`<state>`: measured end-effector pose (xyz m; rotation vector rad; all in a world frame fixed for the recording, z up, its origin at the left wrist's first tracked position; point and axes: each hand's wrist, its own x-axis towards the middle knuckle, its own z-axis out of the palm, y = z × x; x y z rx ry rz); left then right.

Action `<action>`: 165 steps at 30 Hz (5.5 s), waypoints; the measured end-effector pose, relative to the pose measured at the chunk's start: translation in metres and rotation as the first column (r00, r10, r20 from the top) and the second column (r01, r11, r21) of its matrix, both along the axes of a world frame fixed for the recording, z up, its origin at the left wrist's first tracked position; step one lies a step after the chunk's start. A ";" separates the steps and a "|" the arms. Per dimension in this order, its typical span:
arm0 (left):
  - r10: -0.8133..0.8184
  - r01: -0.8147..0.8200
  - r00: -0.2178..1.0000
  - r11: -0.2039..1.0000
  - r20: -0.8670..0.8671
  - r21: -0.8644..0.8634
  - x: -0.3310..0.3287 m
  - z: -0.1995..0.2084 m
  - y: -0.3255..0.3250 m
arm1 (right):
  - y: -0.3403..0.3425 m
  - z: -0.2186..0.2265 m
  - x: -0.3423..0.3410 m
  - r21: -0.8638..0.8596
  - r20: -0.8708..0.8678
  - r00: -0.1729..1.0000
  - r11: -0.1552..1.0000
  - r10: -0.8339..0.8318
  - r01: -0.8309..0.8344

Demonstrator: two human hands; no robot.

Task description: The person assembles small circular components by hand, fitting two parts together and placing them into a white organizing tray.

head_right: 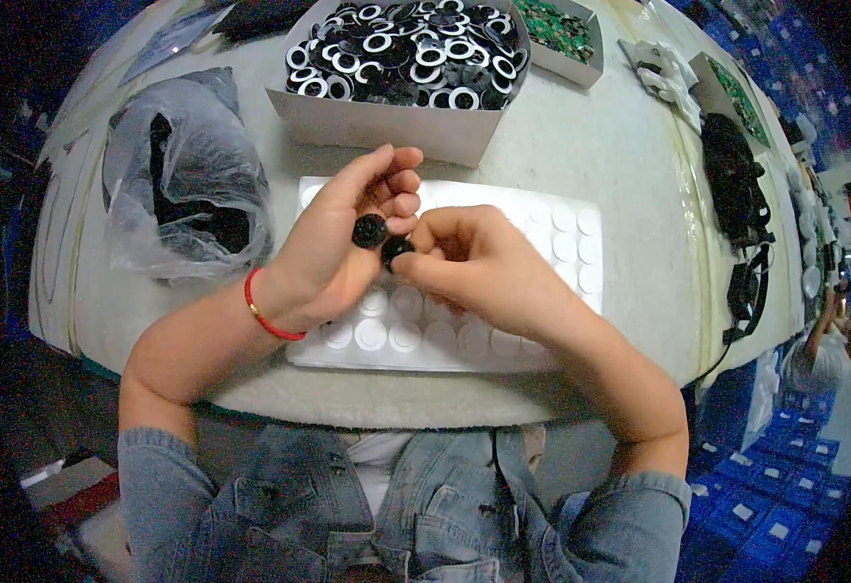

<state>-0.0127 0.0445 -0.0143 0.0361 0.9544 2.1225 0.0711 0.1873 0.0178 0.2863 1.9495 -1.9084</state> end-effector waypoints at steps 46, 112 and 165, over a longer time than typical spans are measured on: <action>-0.608 0.508 0.707 0.792 -0.361 -0.338 0.009 -0.004 -0.002 | 0.033 0.021 0.039 0.294 -0.410 0.908 0.931 -0.082 0.217; -0.364 0.372 0.739 0.922 -0.568 -0.107 0.018 -0.019 0.007 | 0.025 0.002 0.016 0.456 -0.517 0.856 0.846 -0.002 0.278; -0.540 0.513 0.769 0.840 -0.342 -0.175 0.006 -0.006 0.003 | 0.034 -0.003 0.015 0.317 -0.458 0.886 0.918 -0.070 0.237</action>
